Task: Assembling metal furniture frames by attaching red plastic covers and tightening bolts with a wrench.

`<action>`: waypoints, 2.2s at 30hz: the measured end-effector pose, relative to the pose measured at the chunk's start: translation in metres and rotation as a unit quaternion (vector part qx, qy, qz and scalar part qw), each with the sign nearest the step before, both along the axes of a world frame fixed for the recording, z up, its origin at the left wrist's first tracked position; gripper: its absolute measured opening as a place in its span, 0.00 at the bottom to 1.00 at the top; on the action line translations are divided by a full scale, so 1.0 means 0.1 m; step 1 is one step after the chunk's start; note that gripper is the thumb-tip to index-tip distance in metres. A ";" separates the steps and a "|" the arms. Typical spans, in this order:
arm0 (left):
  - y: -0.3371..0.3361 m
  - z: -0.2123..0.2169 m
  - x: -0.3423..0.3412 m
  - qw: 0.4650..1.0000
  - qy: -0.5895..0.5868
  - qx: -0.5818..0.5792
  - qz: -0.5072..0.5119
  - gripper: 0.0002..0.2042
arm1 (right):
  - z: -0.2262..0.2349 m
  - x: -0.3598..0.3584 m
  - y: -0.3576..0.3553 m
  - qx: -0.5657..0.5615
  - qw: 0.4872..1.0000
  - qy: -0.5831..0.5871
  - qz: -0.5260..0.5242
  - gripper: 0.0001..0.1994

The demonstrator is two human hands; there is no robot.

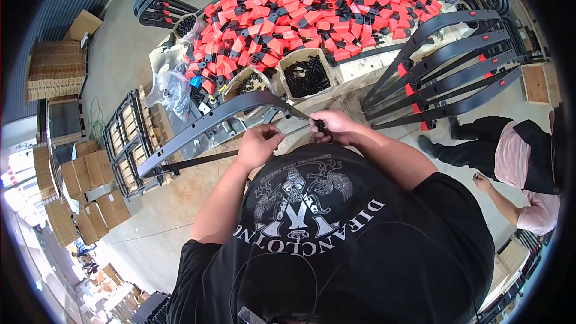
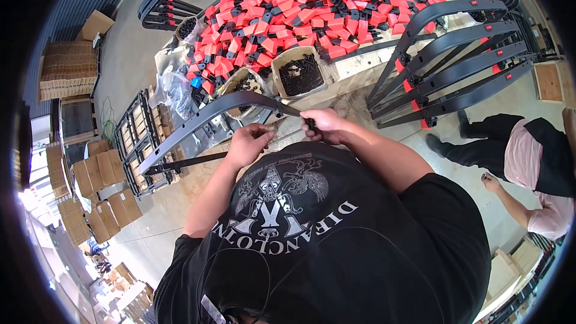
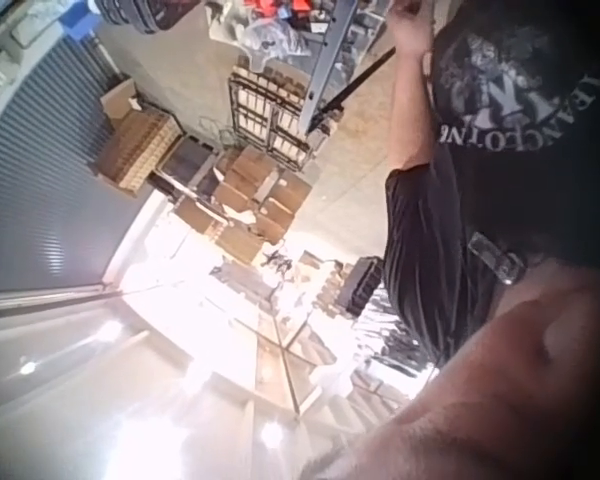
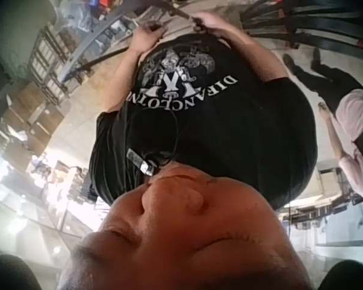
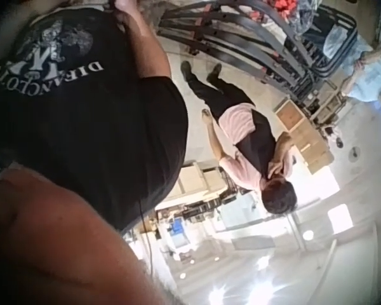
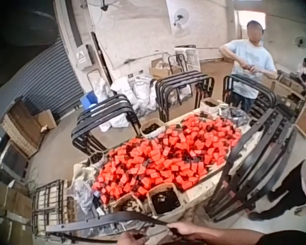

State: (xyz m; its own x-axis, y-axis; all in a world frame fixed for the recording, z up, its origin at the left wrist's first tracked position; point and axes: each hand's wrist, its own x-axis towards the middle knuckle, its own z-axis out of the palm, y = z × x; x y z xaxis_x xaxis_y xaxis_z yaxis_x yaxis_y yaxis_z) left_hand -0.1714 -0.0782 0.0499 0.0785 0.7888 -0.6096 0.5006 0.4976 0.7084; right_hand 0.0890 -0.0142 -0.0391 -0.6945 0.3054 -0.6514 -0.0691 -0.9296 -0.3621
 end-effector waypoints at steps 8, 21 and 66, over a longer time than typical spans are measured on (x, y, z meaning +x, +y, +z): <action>0.23 -0.86 -0.29 0.972 0.188 0.143 0.012 0.28 | -0.13 0.31 -0.15 0.038 0.987 -0.153 -0.014 0.12; 0.23 -1.21 -0.14 0.992 0.099 0.067 -0.035 0.29 | -0.27 0.61 -0.18 0.035 0.979 -0.200 -0.025 0.10; 1.54 -1.15 -2.17 0.916 0.337 0.042 0.215 0.28 | 0.81 0.15 -1.08 0.075 0.936 -0.153 -0.307 0.09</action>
